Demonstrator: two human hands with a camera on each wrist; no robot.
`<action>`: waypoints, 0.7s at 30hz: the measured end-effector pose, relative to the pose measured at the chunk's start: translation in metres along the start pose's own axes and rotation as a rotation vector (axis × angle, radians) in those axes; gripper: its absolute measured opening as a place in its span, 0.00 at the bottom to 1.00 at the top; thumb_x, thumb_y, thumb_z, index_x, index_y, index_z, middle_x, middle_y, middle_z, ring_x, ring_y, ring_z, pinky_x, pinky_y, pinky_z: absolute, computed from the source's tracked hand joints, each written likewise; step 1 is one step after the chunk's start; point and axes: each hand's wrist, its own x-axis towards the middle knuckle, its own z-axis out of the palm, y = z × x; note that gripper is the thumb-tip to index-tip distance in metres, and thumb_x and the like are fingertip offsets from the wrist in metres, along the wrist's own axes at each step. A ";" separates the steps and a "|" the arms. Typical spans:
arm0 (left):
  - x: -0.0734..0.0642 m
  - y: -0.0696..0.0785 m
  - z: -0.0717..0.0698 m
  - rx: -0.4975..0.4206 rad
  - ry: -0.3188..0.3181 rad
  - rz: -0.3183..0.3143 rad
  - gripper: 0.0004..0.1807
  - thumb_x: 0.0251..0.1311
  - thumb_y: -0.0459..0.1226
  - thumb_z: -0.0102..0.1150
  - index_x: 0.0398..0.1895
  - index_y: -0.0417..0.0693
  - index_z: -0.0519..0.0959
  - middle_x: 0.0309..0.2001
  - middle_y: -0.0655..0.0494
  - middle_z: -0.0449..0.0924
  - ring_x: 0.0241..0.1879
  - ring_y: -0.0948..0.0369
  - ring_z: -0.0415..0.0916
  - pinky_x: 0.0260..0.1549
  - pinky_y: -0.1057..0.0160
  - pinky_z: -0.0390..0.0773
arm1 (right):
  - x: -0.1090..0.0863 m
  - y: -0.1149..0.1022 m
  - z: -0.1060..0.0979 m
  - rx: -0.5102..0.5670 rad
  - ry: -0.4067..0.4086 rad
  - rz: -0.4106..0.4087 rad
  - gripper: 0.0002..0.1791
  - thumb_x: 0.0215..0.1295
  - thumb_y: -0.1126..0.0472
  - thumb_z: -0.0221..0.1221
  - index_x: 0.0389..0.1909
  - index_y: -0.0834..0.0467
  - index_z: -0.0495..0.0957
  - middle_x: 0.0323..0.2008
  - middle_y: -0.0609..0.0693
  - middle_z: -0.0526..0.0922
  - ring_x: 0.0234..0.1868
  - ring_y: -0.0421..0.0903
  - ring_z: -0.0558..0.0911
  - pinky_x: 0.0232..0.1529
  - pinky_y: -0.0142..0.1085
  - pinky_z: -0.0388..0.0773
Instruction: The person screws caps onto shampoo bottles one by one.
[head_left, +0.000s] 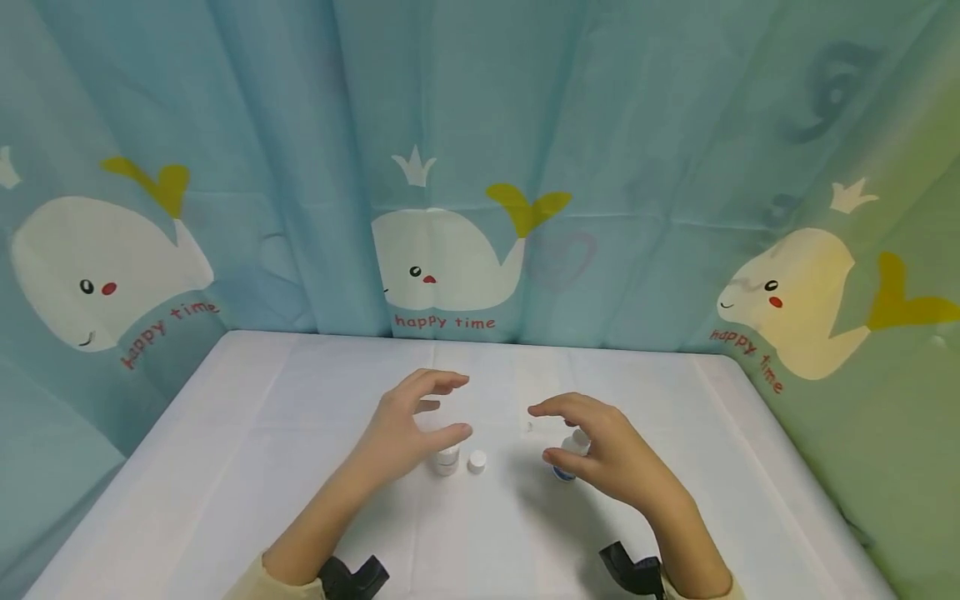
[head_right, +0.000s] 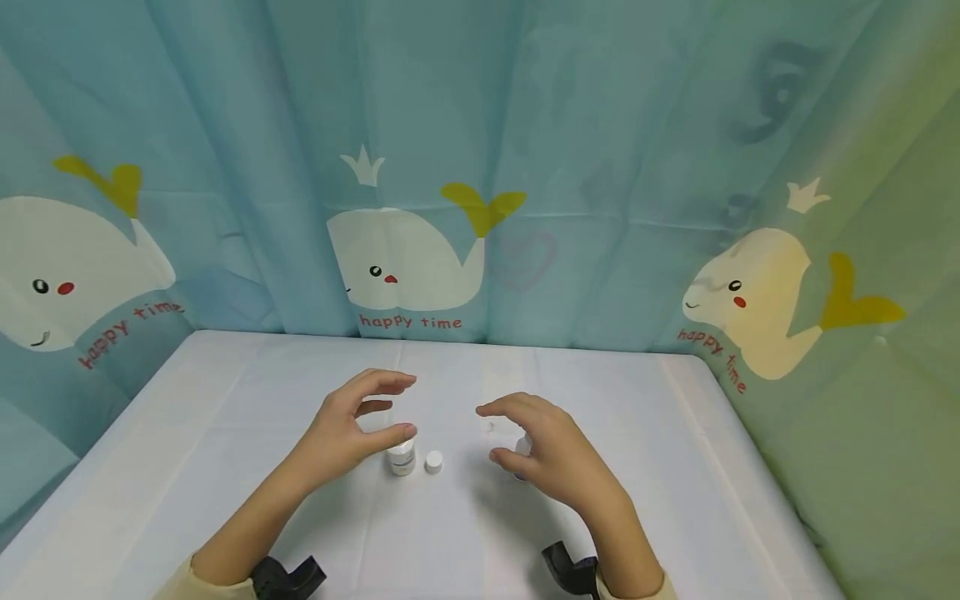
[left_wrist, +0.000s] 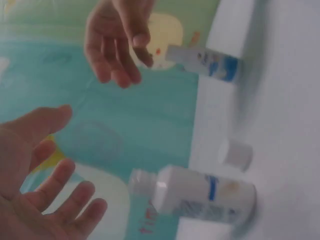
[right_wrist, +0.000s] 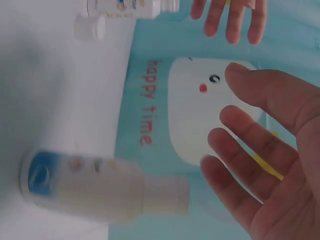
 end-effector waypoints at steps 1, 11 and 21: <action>-0.001 -0.003 -0.002 0.000 -0.003 -0.016 0.29 0.52 0.38 0.75 0.59 0.55 0.78 0.57 0.64 0.78 0.57 0.60 0.74 0.55 0.56 0.79 | 0.003 -0.001 0.002 0.001 -0.011 0.003 0.30 0.54 0.64 0.73 0.57 0.42 0.78 0.54 0.35 0.81 0.54 0.37 0.79 0.51 0.40 0.80; -0.013 -0.026 0.000 0.005 -0.089 -0.099 0.31 0.50 0.38 0.76 0.60 0.55 0.77 0.58 0.63 0.78 0.59 0.53 0.74 0.57 0.48 0.77 | 0.024 -0.005 0.032 0.033 -0.128 0.012 0.27 0.57 0.63 0.71 0.58 0.47 0.78 0.55 0.37 0.81 0.51 0.37 0.79 0.51 0.40 0.79; -0.020 -0.045 0.005 0.013 -0.119 -0.126 0.33 0.50 0.40 0.76 0.61 0.55 0.75 0.59 0.53 0.78 0.56 0.51 0.77 0.56 0.47 0.78 | 0.035 -0.003 0.068 -0.025 -0.257 0.112 0.29 0.57 0.58 0.71 0.62 0.51 0.77 0.57 0.44 0.82 0.55 0.44 0.81 0.58 0.41 0.77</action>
